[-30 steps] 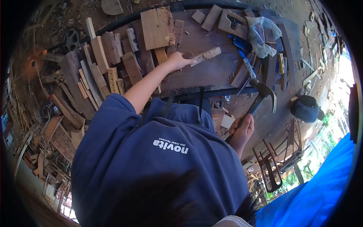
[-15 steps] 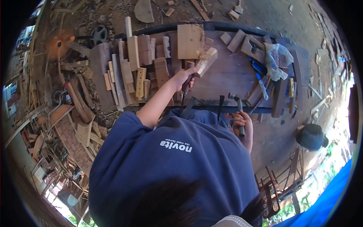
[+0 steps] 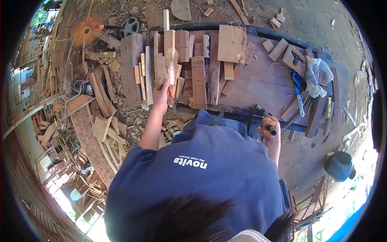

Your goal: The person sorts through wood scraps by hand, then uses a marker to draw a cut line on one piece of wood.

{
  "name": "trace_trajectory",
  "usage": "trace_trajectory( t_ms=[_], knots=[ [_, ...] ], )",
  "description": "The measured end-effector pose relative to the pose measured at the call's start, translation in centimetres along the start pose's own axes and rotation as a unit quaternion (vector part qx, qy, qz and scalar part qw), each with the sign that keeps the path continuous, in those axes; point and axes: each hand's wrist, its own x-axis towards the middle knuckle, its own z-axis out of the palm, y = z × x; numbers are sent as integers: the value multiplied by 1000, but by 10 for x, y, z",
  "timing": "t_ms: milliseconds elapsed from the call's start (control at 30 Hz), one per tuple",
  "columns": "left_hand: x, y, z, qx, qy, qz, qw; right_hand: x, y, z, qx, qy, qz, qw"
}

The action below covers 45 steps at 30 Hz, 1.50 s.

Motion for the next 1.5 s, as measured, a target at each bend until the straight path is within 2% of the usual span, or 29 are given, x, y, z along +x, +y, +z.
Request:
trace_trajectory(
  t_ms=[167,233,433,567,733,800,900,933,967,1033,1100,1167,1233,1300,1367,1400,1467,1500],
  knots=[
    [-15,-15,-37,17,-14,-37,999,0,0,4,-28,2,-18,999],
    [-20,-25,-44,13,-8,-43,999,3,-5,1,-15,-18,8,1000],
    [-24,-52,-53,20,-30,-66,997,4,-8,4,-29,0,-5,1000],
    [-31,-55,-61,38,-57,-33,997,8,-15,4,-40,-1,1,999],
    [-25,-64,-81,36,-58,-43,997,11,-22,12,-9,-1,30,999],
    [-21,-66,-74,87,-81,20,993,13,-25,11,-4,-12,16,1000],
    [-5,-73,-57,133,-88,54,986,10,-20,14,-1,-4,19,1000],
    [1,-73,-51,190,-90,49,976,10,-18,13,-3,-9,15,1000],
    [6,-74,-46,248,-92,44,964,11,-18,12,-7,-9,14,1000],
    [15,-84,-41,337,-139,145,920,11,-17,9,-2,-1,18,1000],
    [6,-71,-33,460,-146,136,865,13,-21,-2,4,-16,20,1000],
    [0,-67,-32,472,-149,140,858,9,-6,-4,10,-30,22,999],
    [2,-75,-34,436,-138,129,880,5,9,-12,-1,-63,-30,998],
    [3,-80,-39,419,-123,145,888,9,12,-21,-4,-72,-37,997],
    [5,-83,-46,397,-38,157,904,14,6,-29,7,-98,-22,995],
    [8,-84,-51,396,-37,155,904,17,2,-33,13,-110,-14,994],
    [13,-82,-61,359,91,271,889,20,6,-35,15,-123,-12,992],
    [18,-80,-69,375,89,243,890,20,7,-36,17,-138,-10,990]
  ],
)
